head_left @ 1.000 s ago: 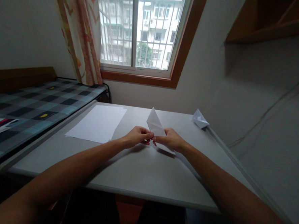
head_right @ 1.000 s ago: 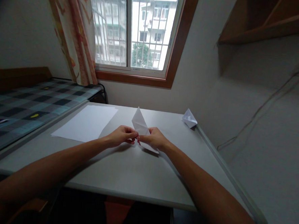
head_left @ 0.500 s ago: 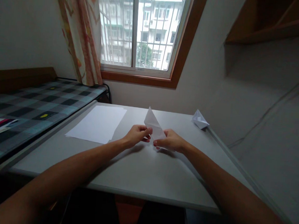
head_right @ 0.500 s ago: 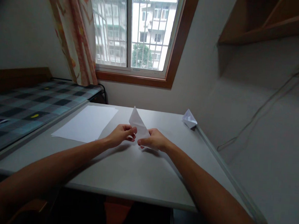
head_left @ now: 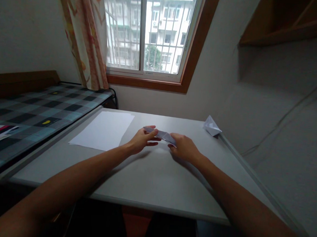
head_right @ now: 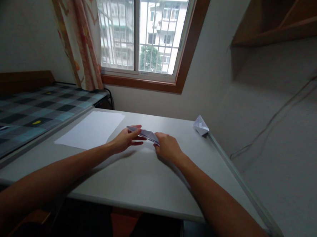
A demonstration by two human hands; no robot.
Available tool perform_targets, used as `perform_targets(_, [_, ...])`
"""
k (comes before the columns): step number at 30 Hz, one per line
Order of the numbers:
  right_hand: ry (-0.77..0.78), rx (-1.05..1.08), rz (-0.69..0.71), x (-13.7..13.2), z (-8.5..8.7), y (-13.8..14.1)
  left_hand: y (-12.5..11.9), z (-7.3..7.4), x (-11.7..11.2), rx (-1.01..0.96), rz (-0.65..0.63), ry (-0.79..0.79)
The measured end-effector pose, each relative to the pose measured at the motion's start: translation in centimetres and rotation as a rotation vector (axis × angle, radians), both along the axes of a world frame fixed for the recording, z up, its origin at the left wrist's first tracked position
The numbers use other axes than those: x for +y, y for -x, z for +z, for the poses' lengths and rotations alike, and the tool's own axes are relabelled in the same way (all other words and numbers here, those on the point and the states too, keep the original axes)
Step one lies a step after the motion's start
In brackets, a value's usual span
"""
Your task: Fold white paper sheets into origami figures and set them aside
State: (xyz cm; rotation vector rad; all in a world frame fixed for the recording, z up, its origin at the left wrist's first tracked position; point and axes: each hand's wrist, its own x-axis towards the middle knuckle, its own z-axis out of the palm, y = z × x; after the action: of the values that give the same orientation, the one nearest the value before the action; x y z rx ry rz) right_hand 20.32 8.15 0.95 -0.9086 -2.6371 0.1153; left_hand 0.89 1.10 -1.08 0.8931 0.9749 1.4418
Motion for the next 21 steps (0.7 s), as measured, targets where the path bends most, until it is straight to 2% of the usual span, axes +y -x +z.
perform_targets(5, [-0.047,0.069,0.176,0.6,0.3,-0.7,0.7,0.1,0.1,-0.035,-0.047,-0.055])
perform_targets(10, [-0.064,0.090,0.235,1.4,0.9,-1.6,1.3,0.5,0.1,-0.044,-0.049,-0.068])
perform_targets(13, [0.016,0.104,0.262,1.2,1.2,-1.8,1.4,0.3,0.2,-0.010,-0.041,-0.045])
perform_targets(17, [0.152,0.113,0.257,0.8,1.4,-1.5,1.1,-0.3,0.1,0.117,-0.080,-0.033])
perform_targets(21, [0.122,0.091,0.151,0.6,1.2,-0.9,0.5,-0.5,-0.2,0.244,-0.132,-0.058])
